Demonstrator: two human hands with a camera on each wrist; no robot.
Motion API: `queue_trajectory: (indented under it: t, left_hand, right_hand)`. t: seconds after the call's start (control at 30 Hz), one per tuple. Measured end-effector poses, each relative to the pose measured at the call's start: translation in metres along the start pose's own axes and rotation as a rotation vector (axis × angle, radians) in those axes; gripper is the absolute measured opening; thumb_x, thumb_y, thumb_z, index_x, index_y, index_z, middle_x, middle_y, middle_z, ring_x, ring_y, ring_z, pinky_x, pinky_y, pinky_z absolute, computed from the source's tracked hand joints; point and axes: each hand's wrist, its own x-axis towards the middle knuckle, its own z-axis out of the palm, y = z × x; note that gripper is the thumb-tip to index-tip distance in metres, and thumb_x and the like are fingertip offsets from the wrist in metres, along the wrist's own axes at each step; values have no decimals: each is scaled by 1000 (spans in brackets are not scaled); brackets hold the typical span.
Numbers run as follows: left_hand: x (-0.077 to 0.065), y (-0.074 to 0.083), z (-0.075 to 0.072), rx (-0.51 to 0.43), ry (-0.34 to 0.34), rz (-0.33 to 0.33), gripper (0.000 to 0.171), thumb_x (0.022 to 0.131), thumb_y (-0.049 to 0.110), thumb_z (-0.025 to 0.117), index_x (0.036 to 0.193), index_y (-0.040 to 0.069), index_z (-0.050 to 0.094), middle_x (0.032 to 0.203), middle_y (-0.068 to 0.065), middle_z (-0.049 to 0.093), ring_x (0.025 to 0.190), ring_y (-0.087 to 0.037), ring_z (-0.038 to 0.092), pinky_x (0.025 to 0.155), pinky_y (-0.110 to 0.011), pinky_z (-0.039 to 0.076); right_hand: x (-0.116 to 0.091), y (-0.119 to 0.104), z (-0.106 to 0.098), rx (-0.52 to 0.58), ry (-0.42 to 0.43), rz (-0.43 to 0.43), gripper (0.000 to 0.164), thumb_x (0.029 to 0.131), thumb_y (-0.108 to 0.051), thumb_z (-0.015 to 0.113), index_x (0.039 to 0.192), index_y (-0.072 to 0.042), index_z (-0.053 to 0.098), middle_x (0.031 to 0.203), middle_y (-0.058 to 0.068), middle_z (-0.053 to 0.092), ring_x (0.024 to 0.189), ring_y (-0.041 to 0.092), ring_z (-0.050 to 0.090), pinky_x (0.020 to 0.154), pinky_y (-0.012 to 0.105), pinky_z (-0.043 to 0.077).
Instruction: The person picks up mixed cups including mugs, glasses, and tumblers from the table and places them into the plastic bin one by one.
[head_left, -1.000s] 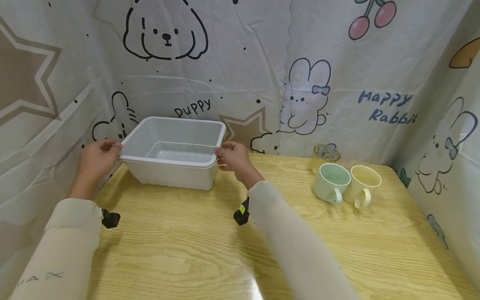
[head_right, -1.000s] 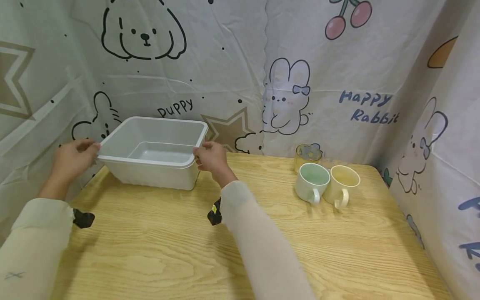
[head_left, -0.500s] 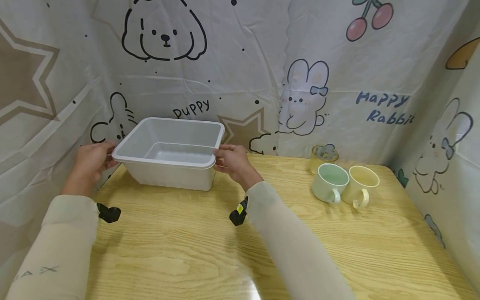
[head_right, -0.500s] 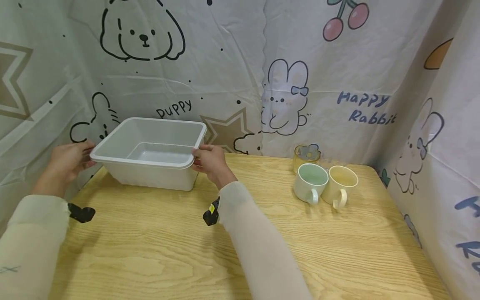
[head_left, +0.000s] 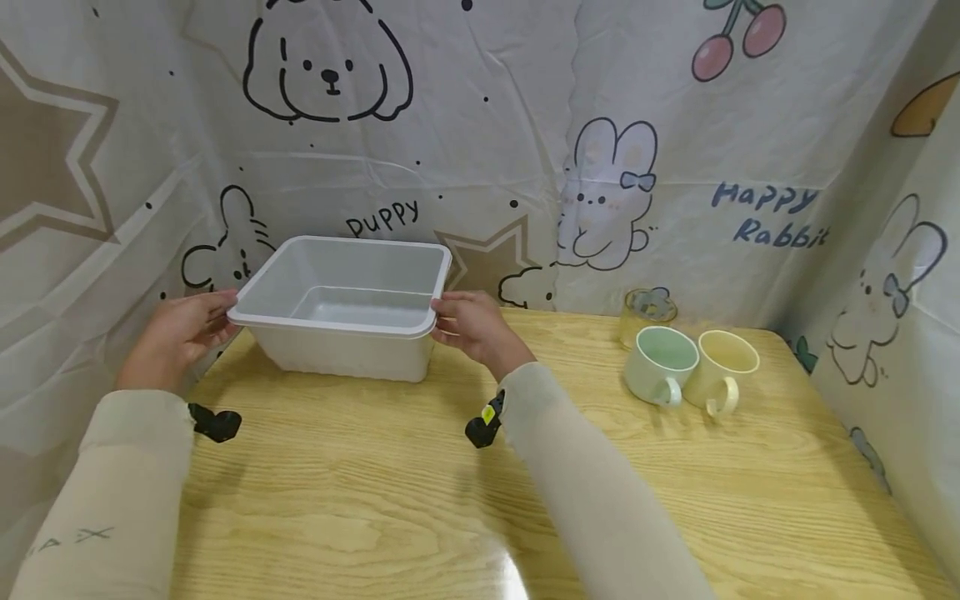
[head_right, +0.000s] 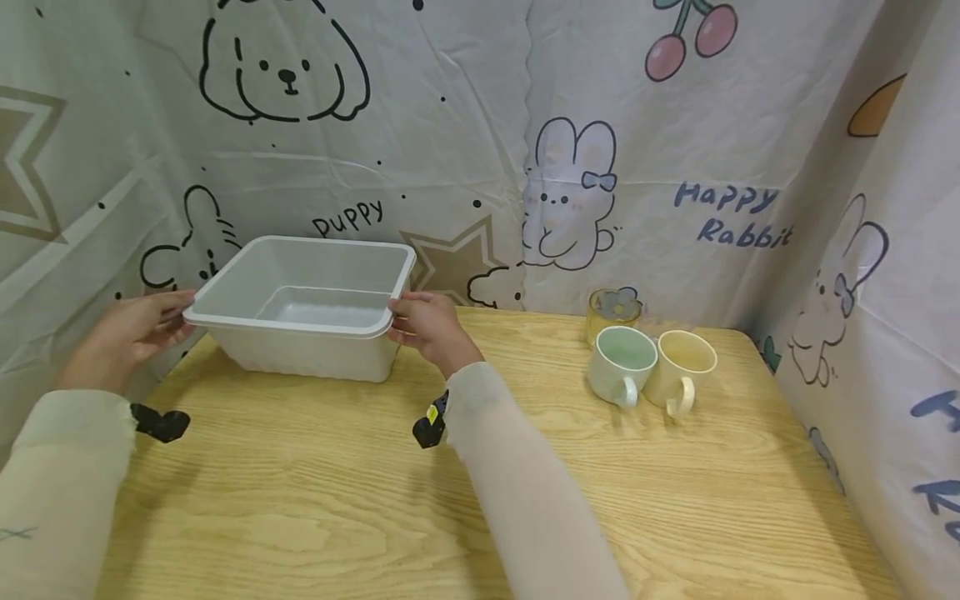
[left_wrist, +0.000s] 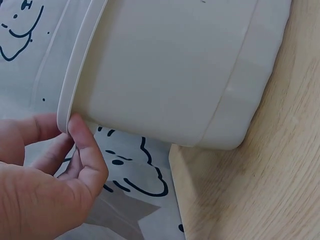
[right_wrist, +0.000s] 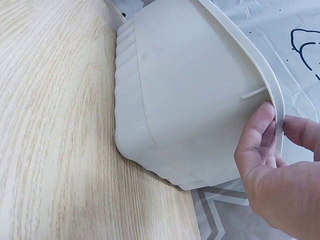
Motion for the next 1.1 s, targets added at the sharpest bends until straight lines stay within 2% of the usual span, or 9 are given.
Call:
queue_trajectory:
  t: [0.17,0.3,0.5,0.8,1.1]
  left_hand:
    - [-1,-1,-1,-68,-31,-27,21,100,8,66,84,16,78,85,0,70,81,-12,68,72,-25,59]
    - [-2,-2,0,-89,-54,-38,17,99,9,68,86,15,78,87,-1,70,81,-12,67,72,-26,59]
    - [-2,-4,4,-123,-104,-42,22,101,9,65,85,13,79,87,-2,69,77,-13,65,69,-26,57]
    - [0,-6,6,-208,-184,-124,19,104,10,60,91,7,73,93,-6,67,82,-16,66,70,-26,57]
    - [1,-7,7,-154,-239,-177,21,106,10,53,92,7,69,92,-6,65,79,-15,63,69,-23,56]
  right_hand:
    - [1,0,-4,36,-1,10,19,102,-8,64,119,-1,65,121,17,63,90,19,64,77,29,57]
    - [2,0,-6,52,15,11,24,101,-6,64,124,1,63,109,12,65,88,19,64,76,29,57]
    - [3,-1,-11,68,33,-3,32,100,-3,64,131,3,58,97,8,66,85,18,65,75,29,57]
    - [-3,-4,-21,31,34,16,39,101,-8,65,138,2,57,112,11,64,99,22,62,80,31,56]
    - [-7,-5,-32,-10,28,0,27,102,-10,64,127,-1,63,112,9,64,96,21,61,80,30,55]
